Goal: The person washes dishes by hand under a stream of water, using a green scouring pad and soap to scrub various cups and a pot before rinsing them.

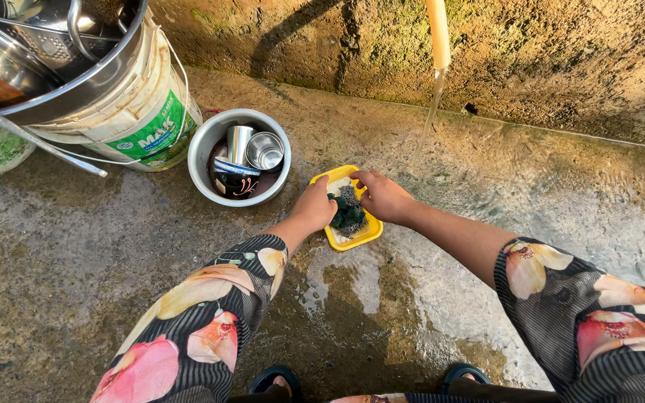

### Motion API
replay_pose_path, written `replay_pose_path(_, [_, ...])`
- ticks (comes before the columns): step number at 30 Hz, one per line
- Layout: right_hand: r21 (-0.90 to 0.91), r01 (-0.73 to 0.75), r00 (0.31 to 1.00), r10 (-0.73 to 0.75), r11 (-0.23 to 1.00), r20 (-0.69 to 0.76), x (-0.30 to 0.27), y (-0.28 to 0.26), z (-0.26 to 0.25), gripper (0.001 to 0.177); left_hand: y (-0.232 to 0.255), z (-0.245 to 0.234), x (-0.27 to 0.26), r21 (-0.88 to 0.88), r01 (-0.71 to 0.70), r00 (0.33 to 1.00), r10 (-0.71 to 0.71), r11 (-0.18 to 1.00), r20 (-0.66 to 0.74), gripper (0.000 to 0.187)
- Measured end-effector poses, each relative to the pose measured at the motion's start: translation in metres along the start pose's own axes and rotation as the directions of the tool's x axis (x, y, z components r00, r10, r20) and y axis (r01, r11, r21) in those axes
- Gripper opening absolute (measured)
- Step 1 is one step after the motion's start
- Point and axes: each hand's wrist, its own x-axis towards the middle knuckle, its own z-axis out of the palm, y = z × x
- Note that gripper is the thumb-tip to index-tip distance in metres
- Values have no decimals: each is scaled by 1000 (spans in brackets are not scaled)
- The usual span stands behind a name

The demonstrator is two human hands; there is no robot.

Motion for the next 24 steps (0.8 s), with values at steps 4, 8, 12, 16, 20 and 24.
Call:
replay_pose_path(4, [21, 21, 1000, -21, 1000, -11, 2, 1, 2, 54, 0, 1, -1, 26, 1, 1000, -1, 1000, 3, 68])
replay_pose_path(8, [16, 44, 999, -44, 999, -22, 3, 3, 3, 54, 6, -3, -3, 47, 56, 997, -58, 997, 47, 70])
replay_pose_path(12, [25, 20, 1000, -20, 999, -18, 6, 4, 5, 56, 5, -4, -4, 43, 45, 998, -47, 998, 44, 72])
replay_pose_path(16, [-20, 63, 996, -64, 998, -60, 7, 4, 8, 54, 6, -5, -7, 103, 82, 996, -86, 991, 34, 64])
replay_pose_path(20, [-19, -39, 999, 38, 999, -31, 5, -2, 4, 56, 9, -10, -13, 171, 167, 981, -181, 971, 67, 57])
replay_pose_path(24, [-99, -134, 991, 136, 986, 12, 1, -2, 2, 65, 8, -10, -14, 196, 224, 962, -248, 955, 111, 56])
